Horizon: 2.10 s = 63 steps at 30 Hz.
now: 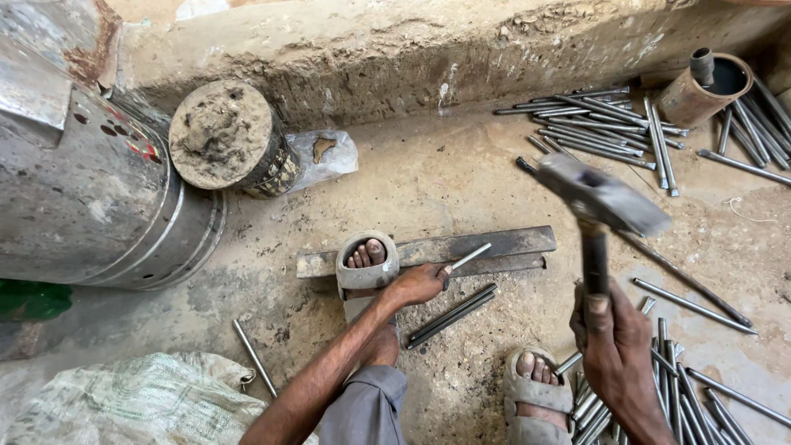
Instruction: The person sits on the floor and uses a hammer to repeatedly strike the ends of metal rods placed on a metal bar, shaping them into points. The person handles the rods one at a time, striking each end multiple times before moving to the next rod.
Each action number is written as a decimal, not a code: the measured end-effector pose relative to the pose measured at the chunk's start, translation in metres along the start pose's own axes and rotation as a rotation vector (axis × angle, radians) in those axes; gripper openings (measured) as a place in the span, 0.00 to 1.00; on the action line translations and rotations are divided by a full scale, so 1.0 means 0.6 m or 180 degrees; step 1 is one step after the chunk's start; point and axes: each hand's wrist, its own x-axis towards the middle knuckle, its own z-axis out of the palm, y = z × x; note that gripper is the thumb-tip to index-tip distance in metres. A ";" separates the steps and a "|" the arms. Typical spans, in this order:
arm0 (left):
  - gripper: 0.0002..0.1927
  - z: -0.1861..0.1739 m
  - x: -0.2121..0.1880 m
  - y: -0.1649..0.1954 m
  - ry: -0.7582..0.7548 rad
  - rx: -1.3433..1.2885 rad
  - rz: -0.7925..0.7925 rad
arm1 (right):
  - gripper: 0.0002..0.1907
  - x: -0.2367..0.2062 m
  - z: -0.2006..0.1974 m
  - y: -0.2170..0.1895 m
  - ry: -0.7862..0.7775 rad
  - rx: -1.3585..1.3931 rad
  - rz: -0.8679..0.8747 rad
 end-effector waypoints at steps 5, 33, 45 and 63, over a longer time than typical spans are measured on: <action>0.28 0.007 0.005 -0.002 0.0149 0.0033 0.0171 | 0.24 0.005 0.098 0.064 -0.0044 -0.0544 0.0628; 0.25 0.011 -0.002 -0.003 -0.0032 -0.0027 0.0064 | 0.32 0.014 0.018 0.046 0.0088 -0.0384 0.0711; 0.26 0.023 0.015 -0.023 0.0537 -0.0017 0.0755 | 0.38 -0.003 0.107 0.191 -0.0735 -0.1239 0.1504; 0.16 0.019 -0.034 0.000 0.1586 0.0949 0.0850 | 0.44 -0.018 0.136 0.219 -0.0879 -0.0977 0.1949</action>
